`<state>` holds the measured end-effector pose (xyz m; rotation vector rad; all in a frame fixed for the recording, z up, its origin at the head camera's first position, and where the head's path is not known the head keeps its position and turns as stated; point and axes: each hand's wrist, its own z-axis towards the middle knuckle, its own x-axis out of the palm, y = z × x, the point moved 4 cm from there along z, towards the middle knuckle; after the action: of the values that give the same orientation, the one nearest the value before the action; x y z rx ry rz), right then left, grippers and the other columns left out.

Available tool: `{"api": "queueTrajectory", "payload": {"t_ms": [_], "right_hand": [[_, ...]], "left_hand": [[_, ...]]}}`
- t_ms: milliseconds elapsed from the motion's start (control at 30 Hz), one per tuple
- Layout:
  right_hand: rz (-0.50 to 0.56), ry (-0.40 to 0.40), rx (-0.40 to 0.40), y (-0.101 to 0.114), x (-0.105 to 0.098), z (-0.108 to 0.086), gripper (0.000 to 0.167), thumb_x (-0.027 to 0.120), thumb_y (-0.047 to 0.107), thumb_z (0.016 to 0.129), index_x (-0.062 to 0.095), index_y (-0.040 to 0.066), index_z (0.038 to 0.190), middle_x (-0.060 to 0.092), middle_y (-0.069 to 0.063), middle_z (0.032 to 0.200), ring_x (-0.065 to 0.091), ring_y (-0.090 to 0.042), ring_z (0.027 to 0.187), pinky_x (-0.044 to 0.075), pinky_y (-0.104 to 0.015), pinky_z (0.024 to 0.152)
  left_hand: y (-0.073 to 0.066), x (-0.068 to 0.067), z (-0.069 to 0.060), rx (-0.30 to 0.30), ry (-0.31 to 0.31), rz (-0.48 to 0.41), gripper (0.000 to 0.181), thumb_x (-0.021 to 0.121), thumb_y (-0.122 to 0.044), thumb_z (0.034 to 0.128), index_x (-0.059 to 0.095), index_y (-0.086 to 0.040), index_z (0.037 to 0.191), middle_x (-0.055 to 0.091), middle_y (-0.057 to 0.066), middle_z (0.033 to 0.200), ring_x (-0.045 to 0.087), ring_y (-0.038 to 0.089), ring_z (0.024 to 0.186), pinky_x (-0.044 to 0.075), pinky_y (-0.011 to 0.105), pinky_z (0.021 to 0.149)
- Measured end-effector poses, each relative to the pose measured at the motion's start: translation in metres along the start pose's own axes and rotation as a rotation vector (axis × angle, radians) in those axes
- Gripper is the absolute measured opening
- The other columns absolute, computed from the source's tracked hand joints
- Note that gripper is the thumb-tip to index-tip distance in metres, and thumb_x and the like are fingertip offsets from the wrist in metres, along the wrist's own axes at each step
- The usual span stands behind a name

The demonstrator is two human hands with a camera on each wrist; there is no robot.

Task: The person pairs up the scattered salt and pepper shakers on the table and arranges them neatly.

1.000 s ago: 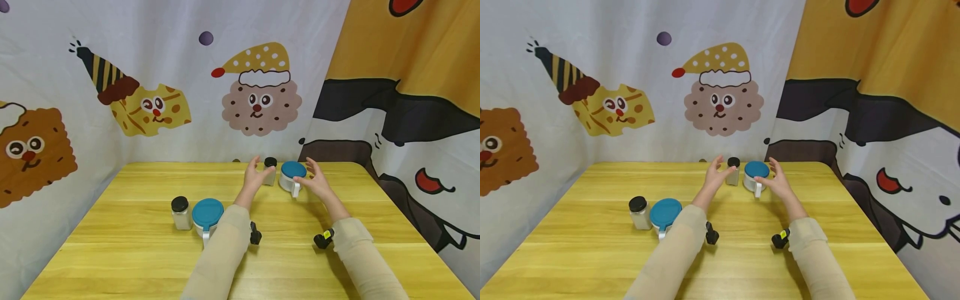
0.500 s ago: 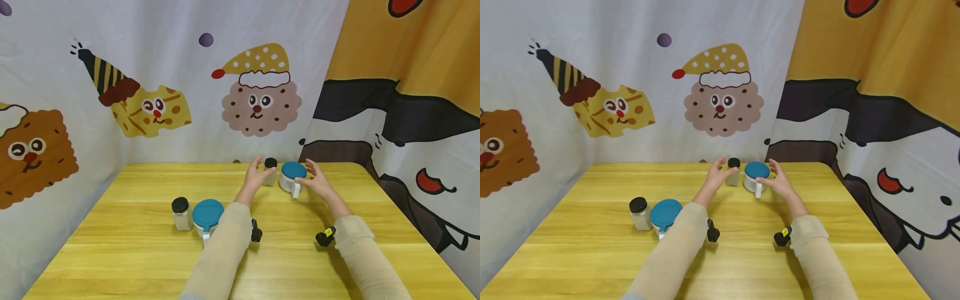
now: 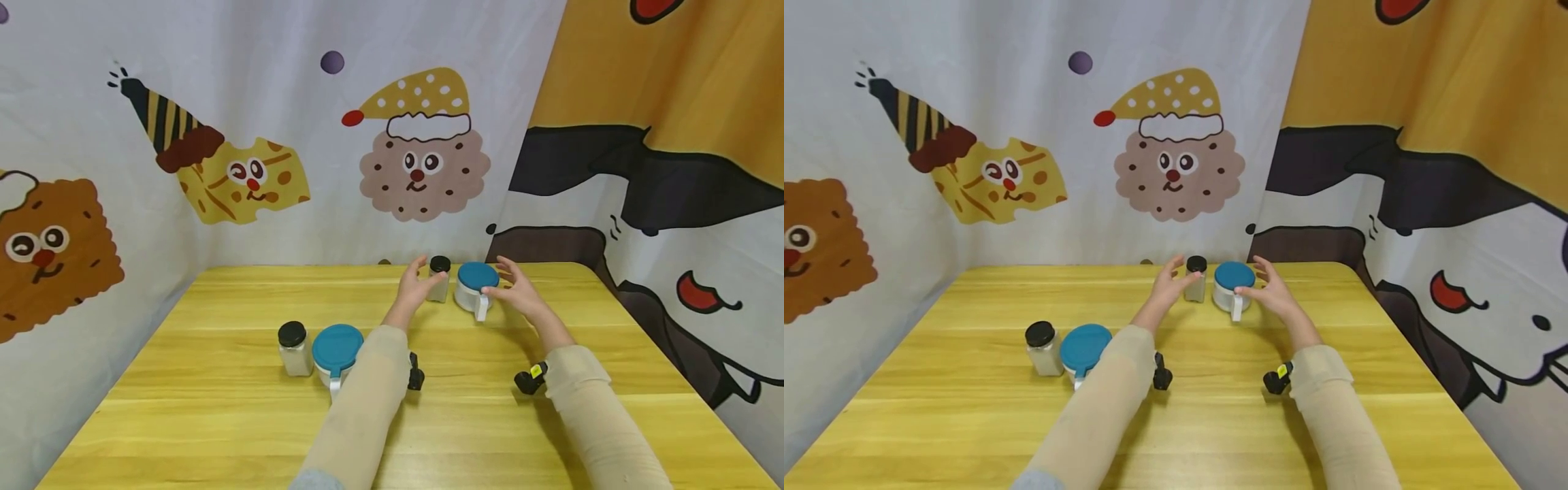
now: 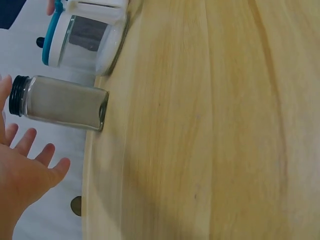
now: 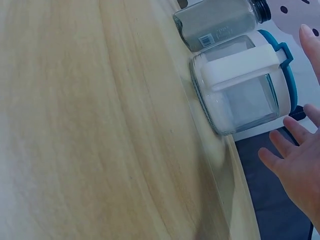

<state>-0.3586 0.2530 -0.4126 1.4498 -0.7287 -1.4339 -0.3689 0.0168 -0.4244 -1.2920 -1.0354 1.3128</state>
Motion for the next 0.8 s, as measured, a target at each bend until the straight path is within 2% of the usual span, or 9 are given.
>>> {"api": "queueTrajectory", "payload": {"t_ms": [133, 200, 333, 500, 800], "right_hand": [[-0.017, 0.027, 0.000, 0.017, 0.003, -0.007, 0.088, 0.070, 0.014, 0.088, 0.012, -0.001, 0.151, 0.016, -0.033, 0.150, 0.016, -0.053, 0.135, 0.018, -0.062, 0.106], [-0.021, 0.028, 0.002, 0.019, 0.004, -0.007, 0.088, 0.070, 0.015, 0.088, 0.012, -0.001, 0.151, 0.016, -0.033, 0.150, 0.017, -0.053, 0.135, 0.020, -0.061, 0.105], [0.009, 0.012, 0.028, 0.007, 0.002, 0.001, 0.091, 0.073, 0.013, 0.086, 0.011, 0.003, 0.153, 0.017, -0.028, 0.152, 0.018, -0.049, 0.136, 0.020, -0.060, 0.106], [-0.006, 0.000, 0.032, -0.013, 0.003, 0.008, 0.092, 0.073, 0.018, 0.087, 0.011, 0.008, 0.154, 0.017, -0.024, 0.154, 0.018, -0.047, 0.137, 0.019, -0.060, 0.107], [0.015, 0.019, 0.047, -0.015, 0.012, 0.005, 0.091, 0.072, 0.016, 0.087, 0.010, 0.007, 0.154, 0.013, -0.026, 0.154, 0.020, -0.048, 0.136, 0.021, -0.059, 0.107]], "left_hand": [[0.001, -0.001, 0.001, -0.010, -0.009, -0.014, 0.069, 0.069, -0.033, 0.0894, 0.038, -0.016, 0.148, 0.039, 0.006, 0.148, 0.031, 0.031, 0.136, 0.035, 0.048, 0.103], [0.002, -0.002, 0.003, -0.014, -0.017, -0.031, 0.068, 0.069, -0.033, 0.0895, 0.039, -0.017, 0.147, 0.039, 0.006, 0.147, 0.031, 0.032, 0.136, 0.035, 0.048, 0.102], [0.001, -0.003, 0.004, -0.018, -0.026, -0.047, 0.065, 0.069, -0.032, 0.0893, 0.041, -0.019, 0.146, 0.040, 0.006, 0.147, 0.031, 0.034, 0.135, 0.035, 0.048, 0.102], [0.001, -0.002, 0.004, -0.020, -0.008, -0.039, 0.063, 0.069, -0.031, 0.0895, 0.042, -0.020, 0.146, 0.040, 0.004, 0.147, 0.030, 0.034, 0.136, 0.034, 0.049, 0.103], [0.003, -0.002, 0.006, -0.011, 0.028, 0.001, 0.066, 0.069, -0.032, 0.0900, 0.040, -0.018, 0.147, 0.039, 0.004, 0.147, 0.030, 0.033, 0.136, 0.033, 0.048, 0.104]]}}
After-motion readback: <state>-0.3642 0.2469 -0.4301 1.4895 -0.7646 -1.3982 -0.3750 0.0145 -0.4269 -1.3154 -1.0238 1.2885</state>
